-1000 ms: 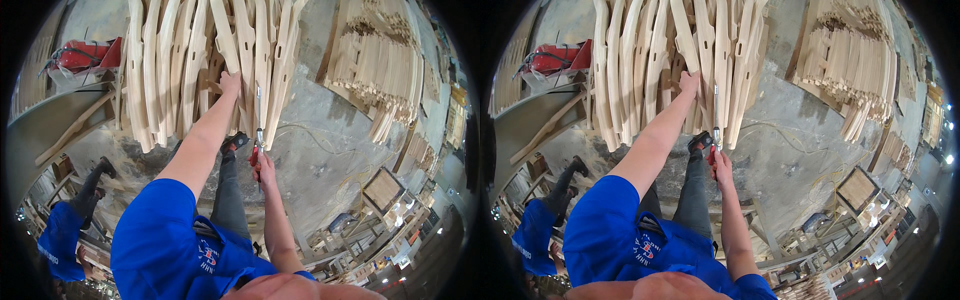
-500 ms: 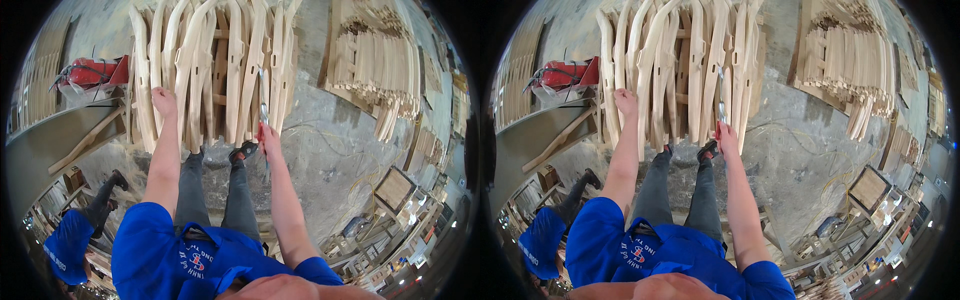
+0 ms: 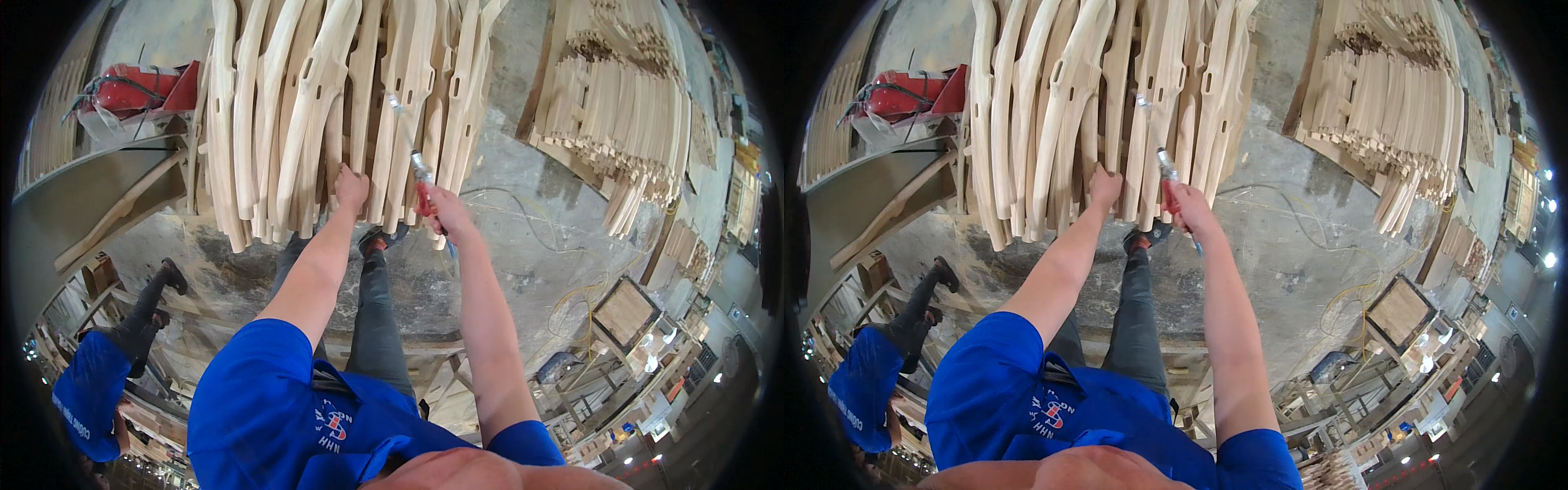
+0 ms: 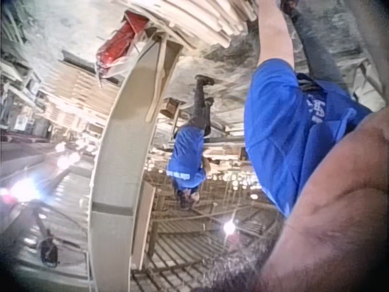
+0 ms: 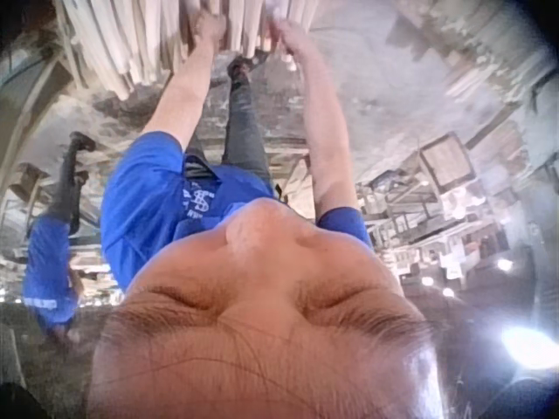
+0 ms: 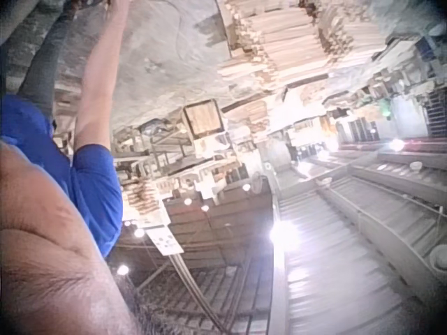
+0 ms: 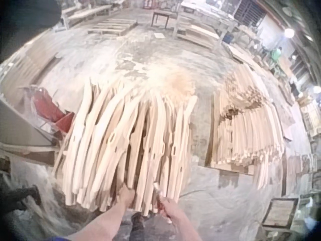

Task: The person uses a handheld tool to smooth or deburr the edges of multiple wooden chair legs. They handle the parts one at a time, moving them between piles on the floor and a nearby workbench.

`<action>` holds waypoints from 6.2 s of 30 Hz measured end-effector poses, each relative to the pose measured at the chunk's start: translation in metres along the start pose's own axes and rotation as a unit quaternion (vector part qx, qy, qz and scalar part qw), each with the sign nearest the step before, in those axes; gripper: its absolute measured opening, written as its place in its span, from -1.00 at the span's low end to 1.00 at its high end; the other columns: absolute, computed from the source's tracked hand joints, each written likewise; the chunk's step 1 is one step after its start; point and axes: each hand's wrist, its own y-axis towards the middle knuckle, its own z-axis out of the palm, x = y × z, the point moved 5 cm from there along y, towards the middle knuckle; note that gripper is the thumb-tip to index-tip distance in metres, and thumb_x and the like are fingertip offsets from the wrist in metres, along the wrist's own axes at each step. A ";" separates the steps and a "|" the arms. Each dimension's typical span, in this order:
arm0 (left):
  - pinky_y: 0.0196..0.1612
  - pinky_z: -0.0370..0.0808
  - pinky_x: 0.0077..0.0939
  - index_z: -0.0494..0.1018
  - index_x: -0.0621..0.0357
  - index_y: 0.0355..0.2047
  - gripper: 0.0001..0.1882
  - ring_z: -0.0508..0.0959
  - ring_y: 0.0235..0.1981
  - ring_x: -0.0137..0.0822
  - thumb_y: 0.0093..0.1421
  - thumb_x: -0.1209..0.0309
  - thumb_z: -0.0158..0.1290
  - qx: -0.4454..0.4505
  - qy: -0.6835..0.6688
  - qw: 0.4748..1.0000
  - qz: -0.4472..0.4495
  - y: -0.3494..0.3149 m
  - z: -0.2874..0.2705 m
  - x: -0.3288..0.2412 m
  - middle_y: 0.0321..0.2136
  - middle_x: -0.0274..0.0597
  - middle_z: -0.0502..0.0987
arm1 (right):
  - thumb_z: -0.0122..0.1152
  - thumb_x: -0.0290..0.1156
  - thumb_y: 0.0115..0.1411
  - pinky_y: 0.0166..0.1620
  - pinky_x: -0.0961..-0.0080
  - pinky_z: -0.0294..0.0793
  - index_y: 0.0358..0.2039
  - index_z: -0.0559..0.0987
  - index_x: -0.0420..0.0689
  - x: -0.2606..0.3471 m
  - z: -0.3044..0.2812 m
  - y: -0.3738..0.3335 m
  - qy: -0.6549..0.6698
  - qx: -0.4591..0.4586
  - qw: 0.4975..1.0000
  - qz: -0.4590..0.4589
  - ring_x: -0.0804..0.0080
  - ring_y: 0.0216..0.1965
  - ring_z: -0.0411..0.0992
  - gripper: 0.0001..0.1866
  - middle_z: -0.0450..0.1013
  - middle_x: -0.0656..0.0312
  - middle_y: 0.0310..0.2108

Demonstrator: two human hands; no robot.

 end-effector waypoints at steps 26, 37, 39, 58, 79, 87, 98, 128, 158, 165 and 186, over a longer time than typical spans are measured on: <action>-0.11 0.41 -0.09 -0.14 -0.17 0.23 -0.34 0.39 -0.07 0.00 0.15 0.52 -0.20 -0.099 0.199 0.973 0.068 -0.010 -0.061 0.002 -0.07 0.08 0.27 | -0.24 0.00 0.24 -0.78 0.63 0.08 -0.42 0.35 -0.12 0.070 0.037 0.038 -0.159 -0.059 0.985 -0.008 0.64 -0.82 0.09 -0.58 0.38 0.23 -0.61; -0.08 0.40 -0.27 0.08 0.08 0.14 -0.39 0.45 -0.20 -0.12 0.09 0.35 0.03 0.076 -0.138 0.970 0.185 0.012 -0.055 0.036 -0.31 -0.10 0.42 | -0.25 -0.06 0.26 -0.76 0.65 0.07 -0.30 0.35 -0.12 0.069 0.068 0.024 -0.003 0.032 0.999 -0.031 0.64 -0.84 0.08 -0.63 0.42 0.18 -0.54; -0.22 0.45 -0.26 0.29 0.17 -0.12 -0.57 0.50 -0.36 -0.22 0.08 0.22 0.07 0.262 -0.323 0.909 0.030 -0.006 -0.010 0.006 -0.43 -0.20 0.47 | -0.23 -0.05 0.25 -0.79 0.63 0.05 -0.29 0.36 -0.18 0.041 0.027 0.014 0.082 -0.015 0.996 -0.030 0.62 -0.86 0.09 -0.59 0.41 0.19 -0.56; 0.02 0.24 -0.03 -0.23 0.08 0.24 0.04 0.21 0.05 0.17 -0.10 0.15 0.21 0.012 0.071 0.990 0.118 -0.080 0.022 -0.036 0.01 0.25 0.17 | -0.18 -0.08 0.25 -0.80 0.63 0.02 -0.33 0.38 -0.13 -0.014 -0.050 -0.004 0.198 -0.098 0.975 -0.022 0.63 -0.85 0.08 -0.65 0.39 0.22 -0.63; 0.05 0.25 -0.39 -0.09 0.15 0.19 -0.09 0.30 0.01 -0.23 -0.15 0.37 0.15 0.192 -0.257 0.937 0.139 -0.060 -0.099 -0.036 0.00 -0.03 0.26 | -0.18 -0.03 0.24 -0.78 0.60 0.04 -0.33 0.42 -0.10 0.035 -0.002 -0.021 0.146 -0.014 0.988 -0.044 0.61 -0.85 0.06 -0.61 0.32 0.27 -0.69; -0.03 0.33 -0.36 -0.05 0.18 0.15 -0.16 0.36 -0.06 -0.18 -0.11 0.32 0.12 0.215 -0.236 0.938 0.132 -0.061 -0.150 -0.049 -0.07 0.00 0.30 | -0.20 -0.02 0.23 -0.78 0.65 0.02 -0.45 0.40 -0.09 0.092 0.011 -0.022 0.013 -0.079 0.996 -0.048 0.66 -0.83 0.06 -0.60 0.32 0.29 -0.67; -0.10 0.35 -0.30 0.02 0.09 0.13 -0.26 0.32 -0.12 -0.24 -0.09 0.24 0.01 0.289 -0.242 0.923 0.084 -0.058 -0.169 -0.046 -0.13 -0.10 0.28 | -0.17 -0.09 0.21 -0.78 0.47 0.10 -0.58 0.41 -0.19 0.117 0.039 -0.004 -0.020 -0.075 0.993 -0.085 0.50 -0.85 0.16 -0.56 0.36 0.13 -0.70; 0.11 0.19 -0.12 -0.08 0.00 0.21 -0.13 0.17 0.11 -0.04 -0.06 0.18 0.12 -0.130 0.289 0.921 0.227 -0.073 -0.096 -0.036 0.07 0.06 0.11 | -0.17 -0.06 0.25 -0.78 0.64 0.05 -0.43 0.44 -0.17 -0.044 -0.028 -0.105 0.085 -0.094 0.992 -0.012 0.66 -0.83 0.10 -0.59 0.40 0.25 -0.62; 0.05 0.25 -0.07 -0.03 0.05 0.13 -0.11 0.16 0.09 0.16 -0.12 0.06 0.19 0.095 0.021 0.995 -0.001 -0.017 0.021 -0.089 0.09 0.20 0.11 | 0.00 -0.17 0.19 -0.72 0.58 0.28 -0.25 0.37 -0.11 -0.027 -0.012 -0.044 0.244 -0.137 0.960 -0.013 0.48 -0.66 0.36 -0.72 0.38 0.24 -0.50; -0.11 0.40 -0.18 0.19 0.30 -0.13 -0.38 0.48 -0.26 0.11 -0.10 0.18 0.14 0.020 -0.057 0.994 0.088 0.010 0.000 -0.064 -0.34 0.21 0.48 | 0.05 -0.25 0.16 -0.72 0.58 0.30 -0.25 0.35 -0.14 -0.041 0.026 -0.035 0.277 -0.090 0.956 -0.031 0.48 -0.66 0.37 -0.75 0.35 0.25 -0.50; 0.04 0.20 -0.22 0.15 0.31 0.07 -0.34 0.21 0.02 0.06 -0.06 0.31 0.02 -0.253 0.059 0.955 0.144 -0.013 -0.220 0.023 0.00 0.15 0.20 | 0.18 -0.24 0.05 -0.76 0.57 0.26 -0.36 0.36 -0.19 0.006 0.129 0.032 0.099 -0.089 0.984 -0.117 0.48 -0.75 0.36 -0.69 0.29 0.29 -0.65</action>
